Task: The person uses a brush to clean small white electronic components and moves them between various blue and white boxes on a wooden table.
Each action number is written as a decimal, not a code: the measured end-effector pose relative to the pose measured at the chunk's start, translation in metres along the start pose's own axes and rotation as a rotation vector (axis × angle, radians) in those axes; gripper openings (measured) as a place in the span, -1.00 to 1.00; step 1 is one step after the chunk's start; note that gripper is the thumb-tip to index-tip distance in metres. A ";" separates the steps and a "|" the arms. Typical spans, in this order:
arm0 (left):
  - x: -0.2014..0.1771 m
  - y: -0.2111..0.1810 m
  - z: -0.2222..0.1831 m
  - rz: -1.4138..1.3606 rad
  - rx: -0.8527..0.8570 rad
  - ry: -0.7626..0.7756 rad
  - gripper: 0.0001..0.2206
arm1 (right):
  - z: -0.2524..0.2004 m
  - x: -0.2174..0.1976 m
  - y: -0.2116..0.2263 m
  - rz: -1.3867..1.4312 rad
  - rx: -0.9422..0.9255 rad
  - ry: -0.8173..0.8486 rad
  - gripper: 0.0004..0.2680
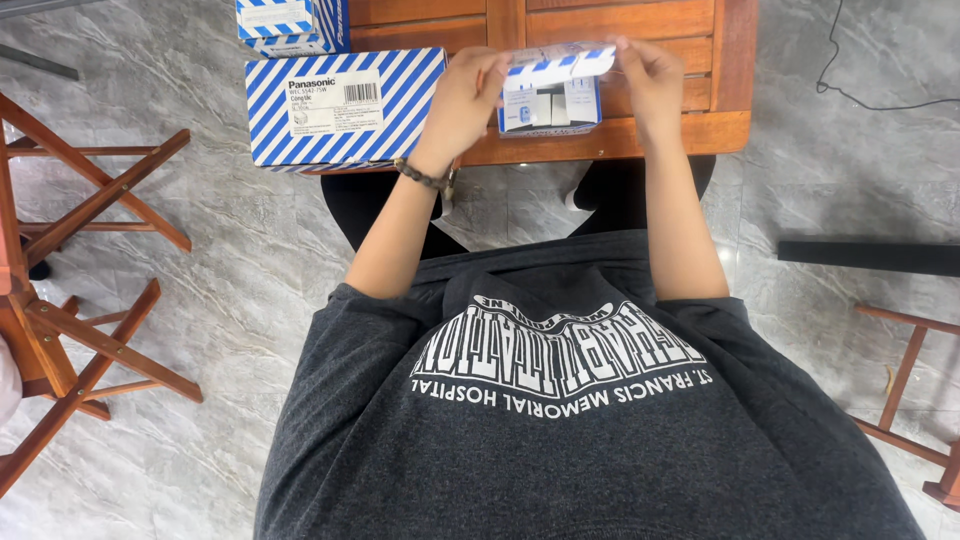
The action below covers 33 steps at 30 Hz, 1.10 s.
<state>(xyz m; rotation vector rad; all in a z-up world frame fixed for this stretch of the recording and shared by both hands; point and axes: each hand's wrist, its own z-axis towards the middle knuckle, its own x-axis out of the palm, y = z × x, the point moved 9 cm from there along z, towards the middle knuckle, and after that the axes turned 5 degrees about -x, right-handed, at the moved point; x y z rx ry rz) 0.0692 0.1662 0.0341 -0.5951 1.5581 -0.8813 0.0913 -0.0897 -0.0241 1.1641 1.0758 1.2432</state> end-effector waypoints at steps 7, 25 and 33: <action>0.026 0.012 -0.018 0.120 0.131 -0.025 -0.70 | -0.018 0.010 0.007 -0.169 -0.019 0.111 -0.99; 0.054 0.051 -0.040 0.384 0.091 -0.160 -0.76 | -0.065 0.010 0.026 -0.546 -0.453 0.189 -0.78; 0.058 0.035 -0.054 0.517 0.199 -0.314 -0.91 | -0.079 0.016 0.028 -0.655 -0.647 0.241 -0.86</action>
